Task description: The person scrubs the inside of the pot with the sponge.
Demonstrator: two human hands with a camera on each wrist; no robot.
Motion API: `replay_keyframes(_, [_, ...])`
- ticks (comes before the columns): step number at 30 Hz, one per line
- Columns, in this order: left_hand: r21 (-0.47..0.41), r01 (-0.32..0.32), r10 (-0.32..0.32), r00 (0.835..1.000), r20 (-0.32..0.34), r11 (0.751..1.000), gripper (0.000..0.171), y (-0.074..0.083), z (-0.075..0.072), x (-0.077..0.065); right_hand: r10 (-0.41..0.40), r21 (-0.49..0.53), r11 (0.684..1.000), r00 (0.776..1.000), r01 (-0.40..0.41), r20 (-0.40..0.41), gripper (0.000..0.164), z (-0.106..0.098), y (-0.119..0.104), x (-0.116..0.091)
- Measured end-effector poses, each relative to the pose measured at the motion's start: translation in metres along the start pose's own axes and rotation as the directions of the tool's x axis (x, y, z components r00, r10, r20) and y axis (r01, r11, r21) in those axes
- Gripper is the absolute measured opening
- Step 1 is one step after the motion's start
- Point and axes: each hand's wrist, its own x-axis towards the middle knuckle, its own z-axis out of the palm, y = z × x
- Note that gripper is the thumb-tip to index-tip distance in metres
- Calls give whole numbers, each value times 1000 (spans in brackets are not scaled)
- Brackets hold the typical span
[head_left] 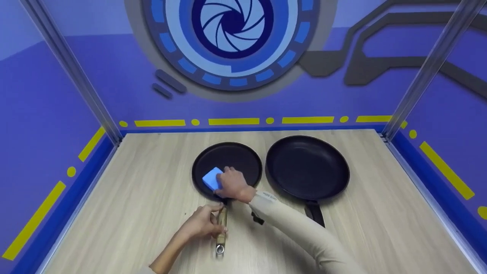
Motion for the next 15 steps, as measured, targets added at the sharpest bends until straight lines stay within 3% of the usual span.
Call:
replay_keyframes(4, [8,-4,4,1000,0,1000,69,-1,1,1,-23,-30,999,999,24,38,43,4,-13,15])
replay_keyframes(9, [-15,25,-25,1000,15,1000,79,0,0,1,-30,-81,996,997,36,73,44,5,-17,36])
replay_keyframes(15, [8,-36,37,999,-23,999,80,-3,-1,2,8,-130,991,999,-3,43,48,10,-7,59])
